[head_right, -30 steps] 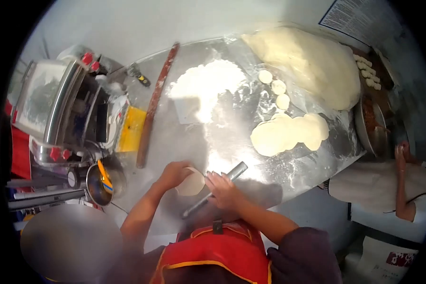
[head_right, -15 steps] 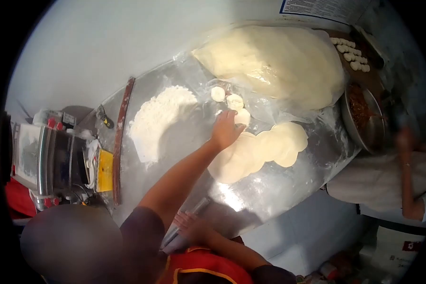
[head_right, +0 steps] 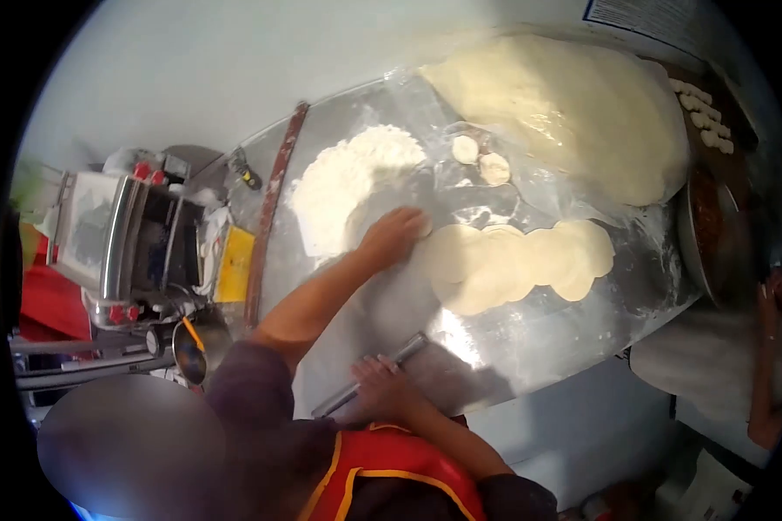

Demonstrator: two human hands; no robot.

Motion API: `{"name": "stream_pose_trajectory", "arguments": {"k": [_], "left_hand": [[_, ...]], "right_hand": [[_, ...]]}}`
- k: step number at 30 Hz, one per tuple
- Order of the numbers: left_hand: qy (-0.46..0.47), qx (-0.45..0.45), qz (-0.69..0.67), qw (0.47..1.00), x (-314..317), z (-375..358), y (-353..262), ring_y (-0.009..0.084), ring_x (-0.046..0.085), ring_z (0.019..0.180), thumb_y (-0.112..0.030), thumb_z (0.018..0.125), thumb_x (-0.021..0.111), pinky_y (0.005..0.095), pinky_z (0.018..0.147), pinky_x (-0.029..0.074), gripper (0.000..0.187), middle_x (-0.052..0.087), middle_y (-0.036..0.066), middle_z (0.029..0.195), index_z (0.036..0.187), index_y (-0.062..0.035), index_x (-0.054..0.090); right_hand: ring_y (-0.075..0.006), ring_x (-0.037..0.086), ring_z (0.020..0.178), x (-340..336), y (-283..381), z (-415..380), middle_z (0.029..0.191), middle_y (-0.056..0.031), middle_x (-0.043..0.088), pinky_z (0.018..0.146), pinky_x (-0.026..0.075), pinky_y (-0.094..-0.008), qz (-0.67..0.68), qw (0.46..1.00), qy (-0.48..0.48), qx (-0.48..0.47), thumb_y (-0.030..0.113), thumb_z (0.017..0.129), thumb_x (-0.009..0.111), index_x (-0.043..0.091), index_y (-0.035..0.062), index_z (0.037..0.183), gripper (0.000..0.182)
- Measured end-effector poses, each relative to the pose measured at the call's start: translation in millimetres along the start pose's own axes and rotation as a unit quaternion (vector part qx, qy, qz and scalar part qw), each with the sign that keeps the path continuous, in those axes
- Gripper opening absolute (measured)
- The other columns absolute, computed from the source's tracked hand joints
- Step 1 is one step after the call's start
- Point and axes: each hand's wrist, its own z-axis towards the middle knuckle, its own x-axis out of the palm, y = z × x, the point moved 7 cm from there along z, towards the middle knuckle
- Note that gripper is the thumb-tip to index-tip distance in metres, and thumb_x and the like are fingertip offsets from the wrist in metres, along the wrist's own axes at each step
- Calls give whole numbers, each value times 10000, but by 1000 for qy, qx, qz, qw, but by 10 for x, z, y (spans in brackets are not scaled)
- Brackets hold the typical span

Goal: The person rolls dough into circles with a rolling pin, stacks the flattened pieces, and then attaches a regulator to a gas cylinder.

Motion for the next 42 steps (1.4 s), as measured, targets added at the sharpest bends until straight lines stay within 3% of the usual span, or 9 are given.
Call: {"name": "stream_pose_trajectory", "arguments": {"k": [8, 17, 23, 29, 30, 33, 34, 37, 42], "left_hand": [[9, -46, -25, 999, -455, -2341, -248, 339, 505, 1249, -69, 816, 610, 420, 1051, 407, 412, 557, 158, 1324, 1227, -43, 586], [56, -128, 145, 980, 27, -1863, -193, 298, 197, 1458, -505, 943, 455, 547, 1163, 123, 635, 281, 131, 1553, 1444, -118, 405], [40, -145, 117, 982, -31, -1639, -252, 328, 189, 1457, -557, 917, 475, 596, 1146, 109, 695, 269, 145, 1557, 1454, -123, 393], [-49, -143, 41, 988, 58, -1715, -74, 353, 260, 1422, -506, 950, 467, 524, 1156, 177, 603, 343, 167, 1511, 1396, -100, 461], [-134, -142, 8, 981, 59, -1809, 78, 352, 388, 1320, -371, 933, 553, 458, 1104, 298, 449, 475, 159, 1385, 1277, -84, 559], [-22, -241, -70, 968, -280, -2249, 109, 335, 480, 1171, -237, 870, 632, 432, 1003, 393, 328, 555, 128, 1218, 1154, -75, 617], [-97, -207, -56, 972, -375, -2387, 0, 321, 512, 1044, -156, 813, 666, 426, 914, 435, 294, 563, 97, 1109, 1096, -87, 631], [-25, -252, -58, 966, -378, -2742, -149, 337, 506, 1113, -165, 820, 663, 428, 969, 420, 351, 553, 124, 1181, 1148, -56, 600], [-103, -293, 49, 949, -515, -3468, -347, 331, 389, 1333, -226, 849, 651, 477, 1104, 302, 563, 445, 164, 1412, 1331, 2, 471]], "right_hand": [[-249, 509, 1216, 37, 5, 23, 1282, -94, 572, 1093, 320, -461, -18, 1000, 5, 9, 292, 895, 564, 572, 57, 1259, 434], [-239, 485, 1232, 84, 11, 21, 1286, -83, 558, 1099, 298, -456, -50, 997, 48, 14, 338, 874, 601, 562, 86, 1275, 475], [-256, 489, 1226, 116, 2, 11, 1309, -101, 541, 1081, 327, -464, -4, 999, 29, 22, 370, 861, 617, 536, 80, 1303, 535], [-330, 489, 1197, 77, -145, 126, 1248, -112, 552, 1047, 340, -514, 83, 992, 89, 31, 305, 788, 686, 576, 92, 1224, 497], [-310, 504, 1157, -17, -270, 91, 1220, -105, 556, 1048, 346, -511, 37, 997, 68, 2, 249, 755, 713, 574, 100, 1205, 494], [-292, 525, 1091, -274, -383, 117, 1135, -88, 564, 1050, 348, -502, -8, 998, 65, 12, 154, 718, 740, 596, 114, 1119, 428], [-293, 528, 1077, -347, -359, 149, 1106, -84, 566, 1051, 346, -499, -9, 997, 77, 32, 134, 717, 740, 608, 117, 1086, 392], [-287, 525, 1047, -355, -254, 200, 1062, -66, 564, 1060, 329, -487, -18, 991, 88, 94, 149, 709, 747, 630, 121, 1044, 355], [-290, 480, 1211, -162, -188, 139, 1223, -105, 569, 1102, 275, -480, -77, 984, 22, 157, 192, 782, 697, 564, 91, 1243, 490]]}}
